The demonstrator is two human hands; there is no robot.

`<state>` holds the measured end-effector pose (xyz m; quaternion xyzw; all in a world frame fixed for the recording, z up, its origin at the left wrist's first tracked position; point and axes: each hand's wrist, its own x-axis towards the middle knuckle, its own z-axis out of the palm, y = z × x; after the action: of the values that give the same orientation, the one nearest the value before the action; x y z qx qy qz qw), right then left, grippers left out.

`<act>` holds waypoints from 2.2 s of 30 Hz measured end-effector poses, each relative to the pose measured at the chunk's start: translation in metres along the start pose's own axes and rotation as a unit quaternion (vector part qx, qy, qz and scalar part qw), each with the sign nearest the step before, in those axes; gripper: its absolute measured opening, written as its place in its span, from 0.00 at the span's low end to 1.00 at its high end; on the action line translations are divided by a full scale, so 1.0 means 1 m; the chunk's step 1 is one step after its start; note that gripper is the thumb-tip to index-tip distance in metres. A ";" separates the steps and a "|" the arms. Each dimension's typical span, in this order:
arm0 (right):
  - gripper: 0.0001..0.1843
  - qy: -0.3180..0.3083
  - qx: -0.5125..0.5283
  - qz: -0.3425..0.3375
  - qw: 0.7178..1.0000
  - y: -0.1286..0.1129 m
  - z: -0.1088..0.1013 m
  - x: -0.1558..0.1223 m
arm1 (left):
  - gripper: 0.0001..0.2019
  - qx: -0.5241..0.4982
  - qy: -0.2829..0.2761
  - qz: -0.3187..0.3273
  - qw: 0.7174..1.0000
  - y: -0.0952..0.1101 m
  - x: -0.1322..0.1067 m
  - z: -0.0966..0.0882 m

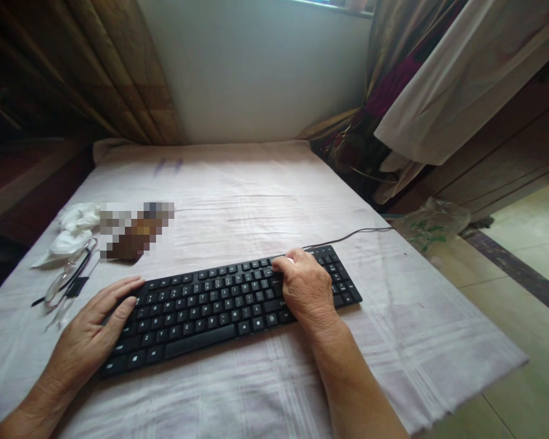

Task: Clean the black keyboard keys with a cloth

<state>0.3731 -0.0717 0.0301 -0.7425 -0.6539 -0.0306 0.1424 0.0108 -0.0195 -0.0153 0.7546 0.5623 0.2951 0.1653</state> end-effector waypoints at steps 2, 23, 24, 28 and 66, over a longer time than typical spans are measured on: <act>0.15 -0.008 0.000 0.013 1.000 0.003 -0.001 0.000 | 0.22 0.002 0.001 -0.001 1.000 0.000 0.000 0.000; 0.14 -0.114 0.075 0.171 0.976 -0.004 -0.025 -0.001 | 0.22 0.003 0.004 0.001 1.000 0.001 0.001 -0.001; 0.13 -0.126 0.084 0.177 0.973 -0.004 -0.027 -0.001 | 0.22 0.003 0.004 0.001 1.000 0.001 0.001 -0.001; 0.13 -0.159 0.108 0.191 0.963 -0.002 -0.033 -0.001 | 0.23 0.003 0.001 -0.001 1.000 0.002 0.001 -0.001; 0.12 -0.146 0.299 0.202 0.921 0.038 -0.022 -0.011 | 0.23 -0.012 0.005 -0.007 1.000 0.003 0.002 0.000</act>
<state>0.4120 -0.0917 0.0426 -0.7778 -0.4827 0.3041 0.2636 0.0137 -0.0190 -0.0129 0.7473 0.5645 0.3044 0.1739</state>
